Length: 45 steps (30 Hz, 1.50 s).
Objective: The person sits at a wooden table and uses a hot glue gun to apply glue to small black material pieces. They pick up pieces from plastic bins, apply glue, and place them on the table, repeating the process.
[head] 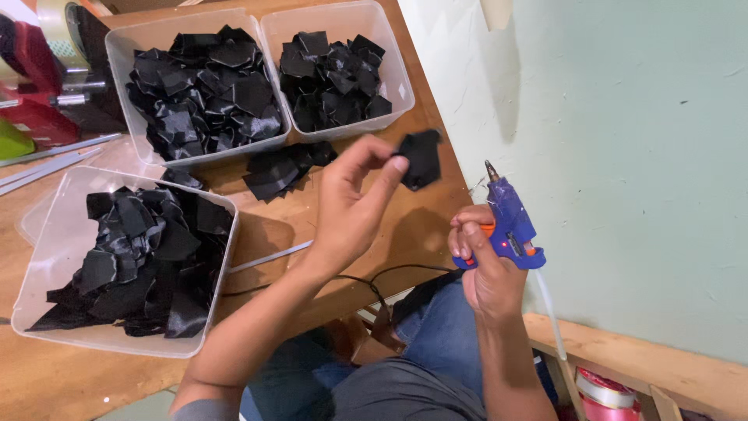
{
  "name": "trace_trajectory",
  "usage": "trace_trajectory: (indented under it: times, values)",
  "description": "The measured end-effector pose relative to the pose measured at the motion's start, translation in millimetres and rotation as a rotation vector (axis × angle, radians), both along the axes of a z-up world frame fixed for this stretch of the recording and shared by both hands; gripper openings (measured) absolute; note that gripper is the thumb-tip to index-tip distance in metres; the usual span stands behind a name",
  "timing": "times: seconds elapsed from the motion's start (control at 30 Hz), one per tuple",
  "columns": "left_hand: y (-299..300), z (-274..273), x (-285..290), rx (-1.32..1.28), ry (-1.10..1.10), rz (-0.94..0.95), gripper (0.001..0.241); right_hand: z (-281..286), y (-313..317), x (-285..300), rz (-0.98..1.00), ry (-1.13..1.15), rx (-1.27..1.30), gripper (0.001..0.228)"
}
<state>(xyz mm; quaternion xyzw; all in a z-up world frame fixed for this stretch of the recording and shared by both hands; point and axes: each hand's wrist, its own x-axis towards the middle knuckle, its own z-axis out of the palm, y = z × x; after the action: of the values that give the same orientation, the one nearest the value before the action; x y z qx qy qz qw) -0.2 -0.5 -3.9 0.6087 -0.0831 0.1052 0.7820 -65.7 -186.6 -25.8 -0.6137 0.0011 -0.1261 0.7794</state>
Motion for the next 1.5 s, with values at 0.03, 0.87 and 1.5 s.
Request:
trace_trajectory:
  times: [0.03,0.87,1.5]
  values:
    - [-1.1,-1.8,0.2,0.001,-0.001,0.006,0.005,-2.1,-1.0,0.0,0.006,-0.001,0.001,0.003]
    - [82.7,-20.1,38.0,1.385,-0.047,0.07,0.012,-3.1,-1.1,-6.4,-0.009,0.044,0.052,0.009]
    - [87.2,-9.1,-131.2,0.665,-0.099,0.396,0.025,-29.4,-23.1,-39.3,-0.008,0.229,0.056,0.008]
